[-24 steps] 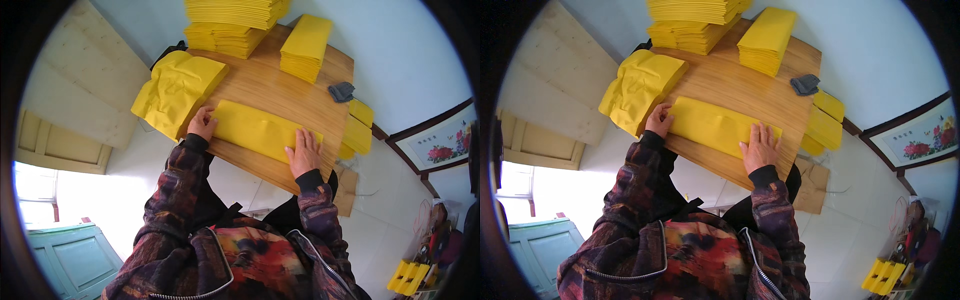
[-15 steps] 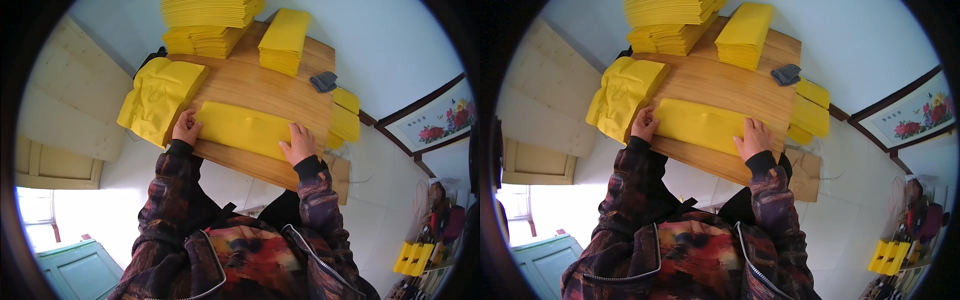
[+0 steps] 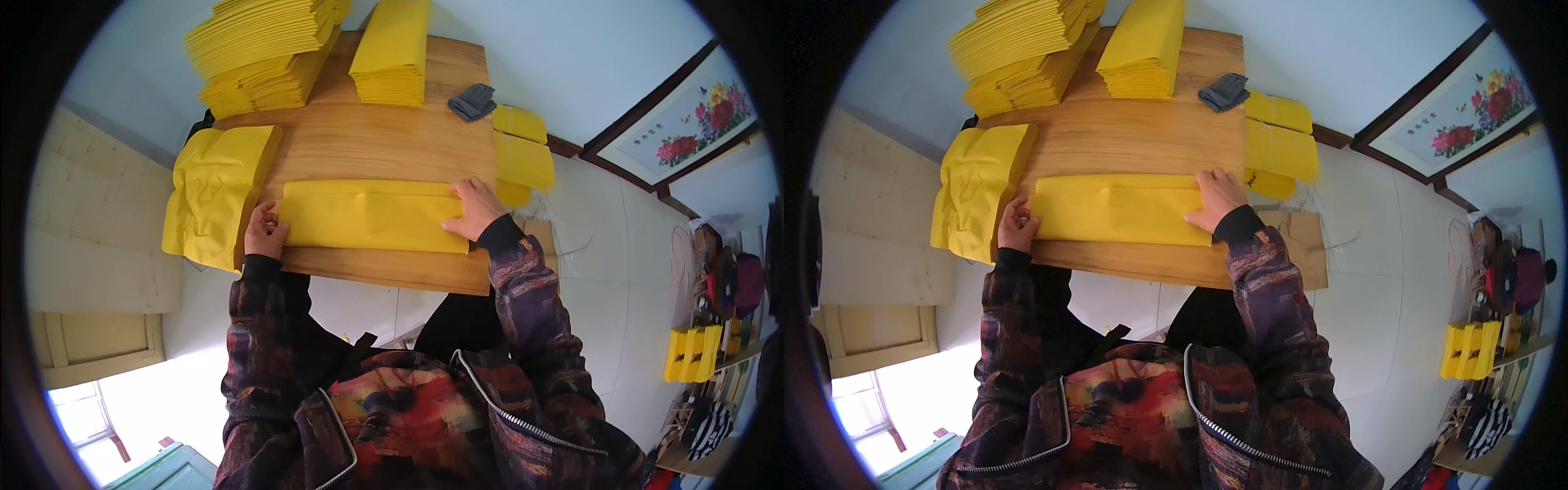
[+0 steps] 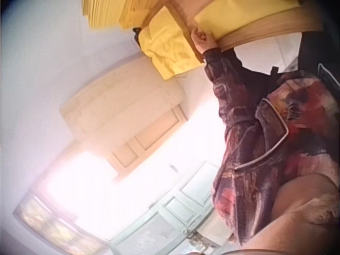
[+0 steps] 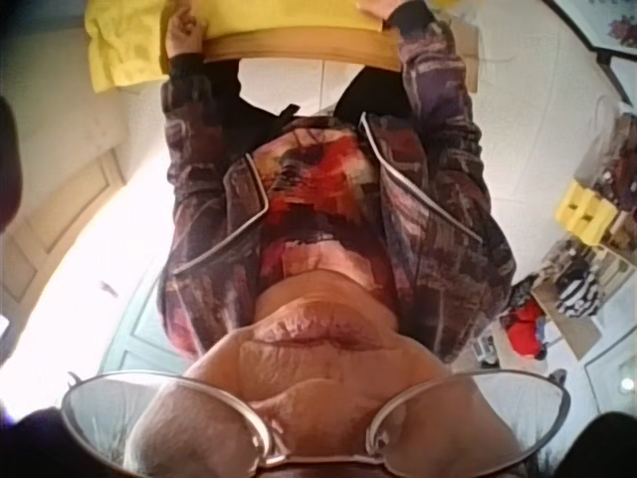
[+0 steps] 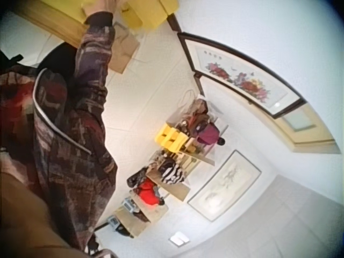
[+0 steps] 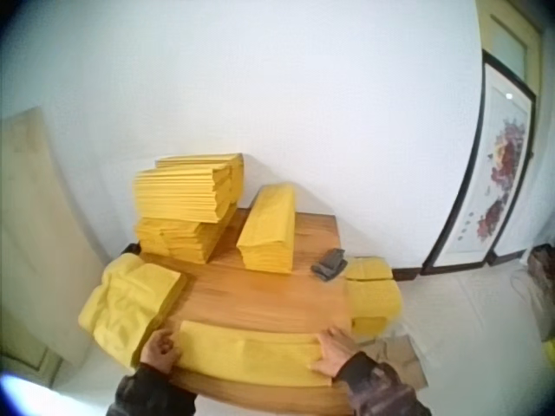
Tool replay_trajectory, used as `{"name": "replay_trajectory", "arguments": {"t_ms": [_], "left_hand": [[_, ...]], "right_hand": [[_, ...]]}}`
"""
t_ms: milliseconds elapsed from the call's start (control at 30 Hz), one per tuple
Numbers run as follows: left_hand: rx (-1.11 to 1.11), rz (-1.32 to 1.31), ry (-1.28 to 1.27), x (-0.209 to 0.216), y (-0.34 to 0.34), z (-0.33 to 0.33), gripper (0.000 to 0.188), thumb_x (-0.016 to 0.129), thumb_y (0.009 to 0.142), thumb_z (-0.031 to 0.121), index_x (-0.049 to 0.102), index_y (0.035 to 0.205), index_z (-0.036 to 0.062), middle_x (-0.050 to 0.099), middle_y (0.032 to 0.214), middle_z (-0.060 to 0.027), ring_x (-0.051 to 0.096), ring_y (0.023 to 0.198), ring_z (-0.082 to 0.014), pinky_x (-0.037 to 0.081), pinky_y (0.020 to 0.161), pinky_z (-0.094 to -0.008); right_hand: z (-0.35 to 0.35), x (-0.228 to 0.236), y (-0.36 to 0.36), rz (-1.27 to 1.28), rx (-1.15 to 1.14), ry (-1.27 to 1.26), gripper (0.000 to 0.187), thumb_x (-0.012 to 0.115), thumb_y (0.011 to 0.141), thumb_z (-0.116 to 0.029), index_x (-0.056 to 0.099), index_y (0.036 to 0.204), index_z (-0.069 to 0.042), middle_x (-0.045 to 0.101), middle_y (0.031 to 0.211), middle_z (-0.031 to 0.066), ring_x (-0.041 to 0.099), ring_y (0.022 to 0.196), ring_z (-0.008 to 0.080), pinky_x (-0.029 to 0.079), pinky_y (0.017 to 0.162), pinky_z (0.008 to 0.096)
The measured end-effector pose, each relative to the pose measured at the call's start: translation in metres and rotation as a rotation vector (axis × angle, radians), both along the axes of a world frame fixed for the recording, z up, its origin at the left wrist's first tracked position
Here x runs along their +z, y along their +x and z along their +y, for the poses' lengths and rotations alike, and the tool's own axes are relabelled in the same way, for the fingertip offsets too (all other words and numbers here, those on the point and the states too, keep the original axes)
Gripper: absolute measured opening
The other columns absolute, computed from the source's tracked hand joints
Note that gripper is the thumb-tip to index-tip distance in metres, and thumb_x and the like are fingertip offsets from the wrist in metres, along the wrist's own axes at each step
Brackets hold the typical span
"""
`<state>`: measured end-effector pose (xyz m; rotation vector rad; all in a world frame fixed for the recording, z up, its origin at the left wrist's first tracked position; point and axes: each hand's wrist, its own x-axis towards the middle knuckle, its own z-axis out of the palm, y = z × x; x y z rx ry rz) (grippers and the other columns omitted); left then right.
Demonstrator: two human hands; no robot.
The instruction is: The person folds yellow padded envelopes on a wooden table. They smooth the folds, stack the finished items, and occasionally inspect the edges of the material. The person handles the envelopes one at a time and places the completed stack on the table.
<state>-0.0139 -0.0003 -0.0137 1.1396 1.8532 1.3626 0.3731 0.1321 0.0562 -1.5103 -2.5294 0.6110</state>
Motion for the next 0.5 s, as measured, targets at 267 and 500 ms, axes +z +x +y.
{"name": "replay_trajectory", "arguments": {"t_ms": [267, 500], "left_hand": [[-0.021, 0.041, -0.016, 0.004, 0.000, 0.001, 0.048, 0.066, 0.077, -0.003, 0.052, 0.122, 0.0024, 0.051, 0.086, 0.0013, 0.047, 0.067, -0.0040, 0.042, 0.063, -0.0168], [-0.042, -0.108, 0.015, 0.004, 0.000, -0.001, 0.049, 0.064, 0.077, -0.007, 0.050, 0.124, 0.0022, 0.050, 0.087, 0.0021, 0.047, 0.068, -0.0033, 0.040, 0.064, -0.0160]], "right_hand": [[0.004, 0.001, 0.003, 0.018, -0.010, -0.078, 0.049, 0.076, 0.064, -0.030, 0.060, 0.100, -0.002, 0.055, 0.108, 0.0183, 0.052, 0.105, 0.0369, 0.046, 0.088, 0.0419], [0.011, -0.009, 0.008, 0.037, 0.041, -0.049, 0.040, 0.072, 0.070, -0.031, 0.066, 0.095, 0.000, 0.056, 0.109, 0.0194, 0.053, 0.104, 0.0374, 0.046, 0.089, 0.0413]]}}
